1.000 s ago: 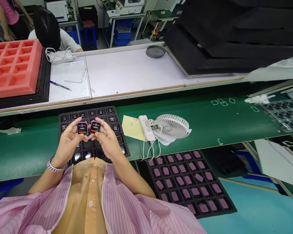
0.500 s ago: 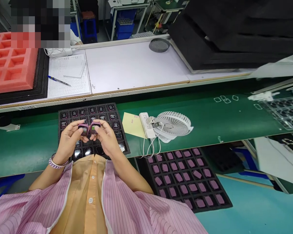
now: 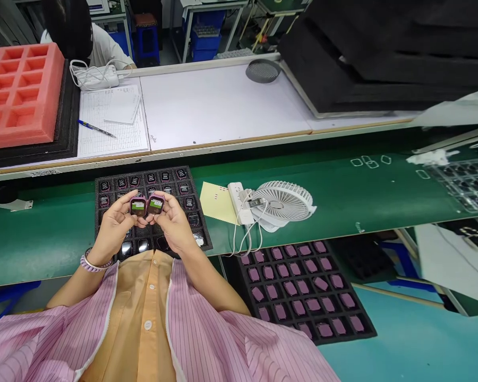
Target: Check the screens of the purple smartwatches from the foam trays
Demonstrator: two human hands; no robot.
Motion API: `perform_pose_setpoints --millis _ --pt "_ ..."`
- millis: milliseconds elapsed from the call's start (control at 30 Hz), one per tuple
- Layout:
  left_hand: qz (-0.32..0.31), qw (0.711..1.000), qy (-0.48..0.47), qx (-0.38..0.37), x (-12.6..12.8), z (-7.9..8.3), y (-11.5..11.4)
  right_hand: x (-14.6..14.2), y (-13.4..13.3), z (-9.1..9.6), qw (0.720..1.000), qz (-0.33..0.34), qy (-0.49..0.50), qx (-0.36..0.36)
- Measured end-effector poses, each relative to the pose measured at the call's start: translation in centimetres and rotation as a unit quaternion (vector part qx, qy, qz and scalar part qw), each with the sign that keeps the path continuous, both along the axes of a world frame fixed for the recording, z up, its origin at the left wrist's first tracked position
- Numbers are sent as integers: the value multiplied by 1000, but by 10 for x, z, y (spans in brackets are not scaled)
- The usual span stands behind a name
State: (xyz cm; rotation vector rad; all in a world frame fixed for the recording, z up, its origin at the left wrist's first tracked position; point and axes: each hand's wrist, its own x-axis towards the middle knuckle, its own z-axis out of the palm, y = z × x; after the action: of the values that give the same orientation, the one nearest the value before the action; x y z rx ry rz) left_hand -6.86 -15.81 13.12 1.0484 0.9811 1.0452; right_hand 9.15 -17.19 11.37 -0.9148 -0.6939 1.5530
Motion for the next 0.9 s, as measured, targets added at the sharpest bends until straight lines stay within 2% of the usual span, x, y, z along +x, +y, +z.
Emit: perform_pose_setpoints --millis 233,500,900 --pt "28 1000 4 -6 1 1 1 -1 1 -7 1000 2 10 -11" --pt "6 1000 3 -6 3 1 0 0 -1 -7 1000 -7 1 2" --pt "14 997 -31 -75 2 2 -1 0 -3 -8 1000 -11 13 -23"
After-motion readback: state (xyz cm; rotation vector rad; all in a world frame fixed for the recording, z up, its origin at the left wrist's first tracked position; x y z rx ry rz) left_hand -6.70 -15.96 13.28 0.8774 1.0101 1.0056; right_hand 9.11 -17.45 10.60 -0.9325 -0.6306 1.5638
